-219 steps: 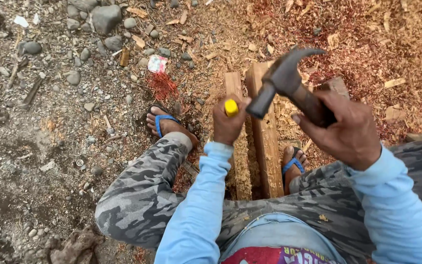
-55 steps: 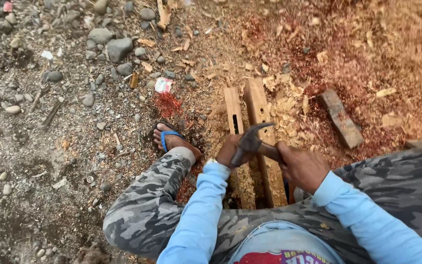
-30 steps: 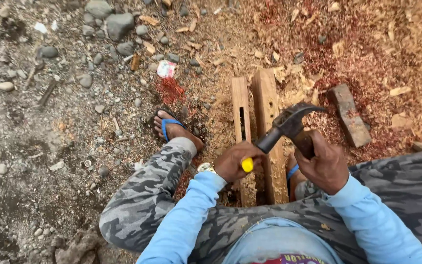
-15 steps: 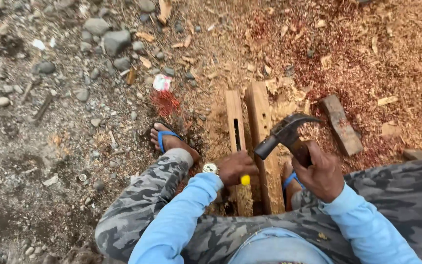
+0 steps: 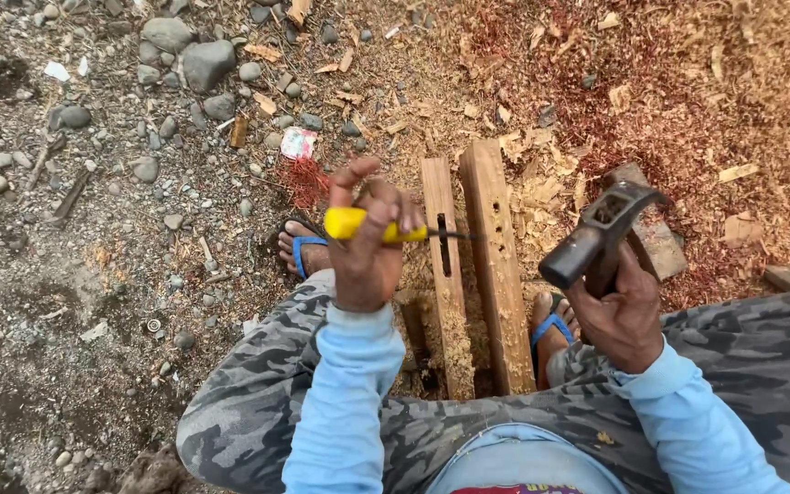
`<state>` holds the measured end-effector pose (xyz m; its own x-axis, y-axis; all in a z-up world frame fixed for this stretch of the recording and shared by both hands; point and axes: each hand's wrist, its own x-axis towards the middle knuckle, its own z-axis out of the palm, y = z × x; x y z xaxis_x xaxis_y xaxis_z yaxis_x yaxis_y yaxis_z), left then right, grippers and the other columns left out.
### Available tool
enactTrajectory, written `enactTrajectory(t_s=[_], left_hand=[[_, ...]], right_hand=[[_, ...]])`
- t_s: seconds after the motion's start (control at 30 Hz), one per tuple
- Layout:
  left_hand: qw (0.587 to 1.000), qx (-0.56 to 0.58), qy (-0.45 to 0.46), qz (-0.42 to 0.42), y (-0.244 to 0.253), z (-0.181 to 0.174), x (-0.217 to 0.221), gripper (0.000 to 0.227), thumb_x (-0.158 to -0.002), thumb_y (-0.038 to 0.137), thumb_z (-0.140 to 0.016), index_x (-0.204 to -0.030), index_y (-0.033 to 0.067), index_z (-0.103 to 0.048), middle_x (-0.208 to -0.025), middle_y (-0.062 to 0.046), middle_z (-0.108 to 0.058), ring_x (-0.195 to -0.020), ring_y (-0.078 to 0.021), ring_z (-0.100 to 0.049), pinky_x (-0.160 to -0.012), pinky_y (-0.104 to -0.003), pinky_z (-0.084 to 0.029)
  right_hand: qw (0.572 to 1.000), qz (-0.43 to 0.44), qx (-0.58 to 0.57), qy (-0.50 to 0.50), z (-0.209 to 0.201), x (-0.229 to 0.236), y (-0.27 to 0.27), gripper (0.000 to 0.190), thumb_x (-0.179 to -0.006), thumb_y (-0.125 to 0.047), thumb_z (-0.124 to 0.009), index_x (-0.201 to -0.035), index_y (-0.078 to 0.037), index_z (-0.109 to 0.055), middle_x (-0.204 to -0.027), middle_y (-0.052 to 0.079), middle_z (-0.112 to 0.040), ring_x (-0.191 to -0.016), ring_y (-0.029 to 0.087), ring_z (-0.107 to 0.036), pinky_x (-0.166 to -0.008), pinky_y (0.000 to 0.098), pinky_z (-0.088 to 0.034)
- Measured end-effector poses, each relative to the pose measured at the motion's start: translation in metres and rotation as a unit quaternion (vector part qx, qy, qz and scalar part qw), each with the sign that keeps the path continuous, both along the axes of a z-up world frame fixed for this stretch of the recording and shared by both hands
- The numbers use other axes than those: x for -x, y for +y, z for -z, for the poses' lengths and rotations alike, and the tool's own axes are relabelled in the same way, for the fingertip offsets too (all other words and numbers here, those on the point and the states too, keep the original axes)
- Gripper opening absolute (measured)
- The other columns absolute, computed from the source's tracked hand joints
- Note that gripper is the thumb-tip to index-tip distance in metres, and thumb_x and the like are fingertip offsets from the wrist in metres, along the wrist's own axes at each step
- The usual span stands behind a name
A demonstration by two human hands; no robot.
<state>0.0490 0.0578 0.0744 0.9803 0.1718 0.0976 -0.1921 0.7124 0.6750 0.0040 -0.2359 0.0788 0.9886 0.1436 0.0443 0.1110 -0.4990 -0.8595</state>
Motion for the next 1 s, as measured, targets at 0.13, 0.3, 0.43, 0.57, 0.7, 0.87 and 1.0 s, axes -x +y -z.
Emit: enactTrajectory(t_s=[0.13, 0.3, 0.43, 0.57, 0.7, 0.87, 1.0], left_hand=[[0.997, -0.012, 0.065, 0.026, -0.014, 0.023, 0.016, 0.047, -0.104, 0.016, -0.072, -0.141, 0.0021, -0.048, -0.097, -0.004, -0.054, -0.086, -0.0150, -0.055, -0.083, -0.035, -0.051], [0.990, 0.096, 0.076, 0.065, -0.027, 0.028, 0.006, 0.042, -0.105, 0.016, -0.070, -0.139, 0.0040, -0.048, -0.102, -0.006, -0.053, -0.095, -0.0178, -0.056, -0.093, -0.039, -0.052], [0.999, -0.009, 0.032, 0.038, -0.009, 0.036, -0.008, 0.048, -0.097, 0.009, -0.073, -0.139, 0.0067, -0.048, -0.109, -0.007, -0.055, -0.103, -0.0193, -0.057, -0.097, -0.038, -0.053], [0.944, -0.208, 0.253, -0.040, 0.033, 0.139, 0.001, 0.044, -0.100, 0.008, -0.067, -0.136, 0.0094, -0.042, -0.107, -0.010, -0.061, -0.092, -0.0211, -0.065, -0.079, -0.038, -0.058], [0.731, -0.470, 0.480, 0.120, 0.023, 0.213, 0.030, 0.053, -0.098, 0.017, -0.061, -0.147, 0.0206, -0.041, -0.104, -0.018, -0.073, -0.080, -0.0224, -0.072, -0.068, -0.038, -0.061], [0.659, -0.558, 0.457, 0.213, -0.011, 0.250, 0.073, 0.043, -0.098, 0.026, -0.067, -0.139, 0.0171, -0.058, -0.114, -0.019, -0.075, -0.087, -0.0267, -0.073, -0.079, -0.041, -0.062], [0.633, -0.574, 0.480, 0.201, -0.007, 0.267, 0.097, 0.034, -0.107, 0.033, -0.064, -0.135, 0.0123, -0.069, -0.131, -0.018, -0.071, -0.106, -0.0282, -0.074, -0.105, -0.045, -0.055]], right_hand=[[0.998, -0.017, -0.044, 0.033, 0.023, -0.004, 0.009, 0.020, -0.097, -0.007, -0.068, -0.116, -0.007, -0.061, -0.079, -0.003, -0.051, -0.066, 0.008, -0.049, -0.057, 0.0265, -0.042], [0.995, -0.048, 0.030, 0.087, 0.013, -0.018, 0.033, 0.023, -0.092, -0.017, -0.077, -0.106, -0.009, -0.061, -0.064, -0.005, -0.039, -0.054, 0.008, -0.037, -0.049, 0.0300, -0.032], [0.994, -0.035, 0.036, 0.102, 0.026, -0.013, 0.015, 0.025, -0.092, -0.017, -0.080, -0.101, -0.009, -0.058, -0.064, -0.001, -0.040, -0.056, 0.011, -0.038, -0.050, 0.0318, -0.032], [0.991, -0.013, -0.030, 0.128, 0.016, -0.021, 0.014, 0.027, -0.096, -0.016, -0.075, -0.114, -0.004, -0.059, -0.092, 0.008, -0.066, -0.078, 0.015, -0.064, -0.068, 0.0308, -0.053], [0.977, 0.030, -0.040, 0.209, 0.017, -0.025, 0.011, 0.036, -0.098, -0.019, -0.072, -0.125, -0.001, -0.058, -0.100, 0.014, -0.076, -0.083, 0.018, -0.076, -0.073, 0.0325, -0.064], [0.980, 0.034, 0.026, 0.194, 0.012, -0.028, 0.015, 0.037, -0.099, -0.018, -0.072, -0.128, 0.000, -0.058, -0.100, 0.015, -0.076, -0.081, 0.020, -0.076, -0.070, 0.0333, -0.062], [0.976, 0.044, -0.020, 0.210, 0.008, -0.025, 0.019, 0.037, -0.097, -0.018, -0.072, -0.126, 0.000, -0.058, -0.097, 0.013, -0.076, -0.080, 0.019, -0.076, -0.069, 0.0322, -0.063]])
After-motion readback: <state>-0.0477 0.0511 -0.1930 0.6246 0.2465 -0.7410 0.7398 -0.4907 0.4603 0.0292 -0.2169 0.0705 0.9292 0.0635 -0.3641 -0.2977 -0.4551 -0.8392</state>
